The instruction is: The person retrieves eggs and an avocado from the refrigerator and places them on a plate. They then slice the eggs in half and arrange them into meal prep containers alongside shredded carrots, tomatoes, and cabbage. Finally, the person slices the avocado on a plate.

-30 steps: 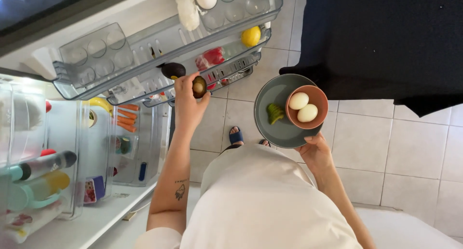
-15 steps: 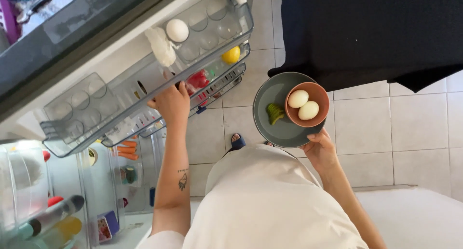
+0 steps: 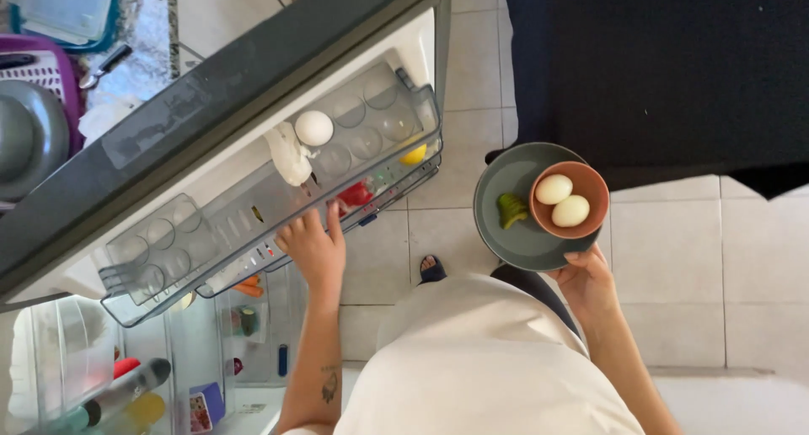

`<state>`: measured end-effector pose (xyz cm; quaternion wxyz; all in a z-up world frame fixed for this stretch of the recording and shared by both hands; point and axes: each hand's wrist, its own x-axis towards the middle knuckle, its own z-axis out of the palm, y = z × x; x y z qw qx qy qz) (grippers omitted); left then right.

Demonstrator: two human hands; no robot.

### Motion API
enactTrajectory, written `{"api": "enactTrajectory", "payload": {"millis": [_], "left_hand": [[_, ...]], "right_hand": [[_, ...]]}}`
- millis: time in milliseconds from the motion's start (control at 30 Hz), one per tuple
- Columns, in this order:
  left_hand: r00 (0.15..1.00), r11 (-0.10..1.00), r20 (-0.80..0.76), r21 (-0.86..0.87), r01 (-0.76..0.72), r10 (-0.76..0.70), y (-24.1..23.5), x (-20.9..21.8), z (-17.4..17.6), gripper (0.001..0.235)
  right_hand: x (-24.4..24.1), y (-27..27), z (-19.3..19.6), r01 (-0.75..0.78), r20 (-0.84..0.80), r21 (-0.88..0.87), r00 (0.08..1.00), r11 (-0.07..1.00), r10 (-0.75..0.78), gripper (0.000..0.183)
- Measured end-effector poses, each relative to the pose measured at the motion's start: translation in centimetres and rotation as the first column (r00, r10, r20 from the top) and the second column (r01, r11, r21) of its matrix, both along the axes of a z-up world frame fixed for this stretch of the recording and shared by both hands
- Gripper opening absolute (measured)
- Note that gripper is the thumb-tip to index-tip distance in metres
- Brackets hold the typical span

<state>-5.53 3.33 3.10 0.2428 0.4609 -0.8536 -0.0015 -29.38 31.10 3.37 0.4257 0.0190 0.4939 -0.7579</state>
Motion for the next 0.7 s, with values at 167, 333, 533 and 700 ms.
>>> {"api": "enactTrajectory", "payload": {"millis": [167, 333, 533, 700], "left_hand": [[0.948, 0.936, -0.195, 0.200, 0.291, -0.253, 6.6, -7.6, -3.9, 0.015], [0.843, 0.831, 0.168, 0.345, 0.436, -0.511, 4.2, -24.5, -6.7, 0.026], [0.100, 0.977, 0.972, 0.210, 0.039, -0.213, -2.8, -33.0, -13.9, 0.027], [-0.128, 0.989, 0.982, 0.144, 0.017, -0.141, -0.7, -37.2, -8.3, 0.025]], "right_hand": [[-6.9, 0.2, -1.3, -0.015, 0.007, 0.018, 1.000, 1.000, 0.015, 0.041], [-15.1, 1.2, -1.5, -0.059, -0.035, 0.017, 0.998, 0.998, 0.060, 0.041], [-22.7, 5.2, -3.0, -0.011, -0.020, 0.062, 1.000, 0.998, 0.012, 0.048], [-25.9, 6.9, -1.3, 0.051, 0.012, 0.101, 0.999, 0.994, -0.052, 0.045]]}}
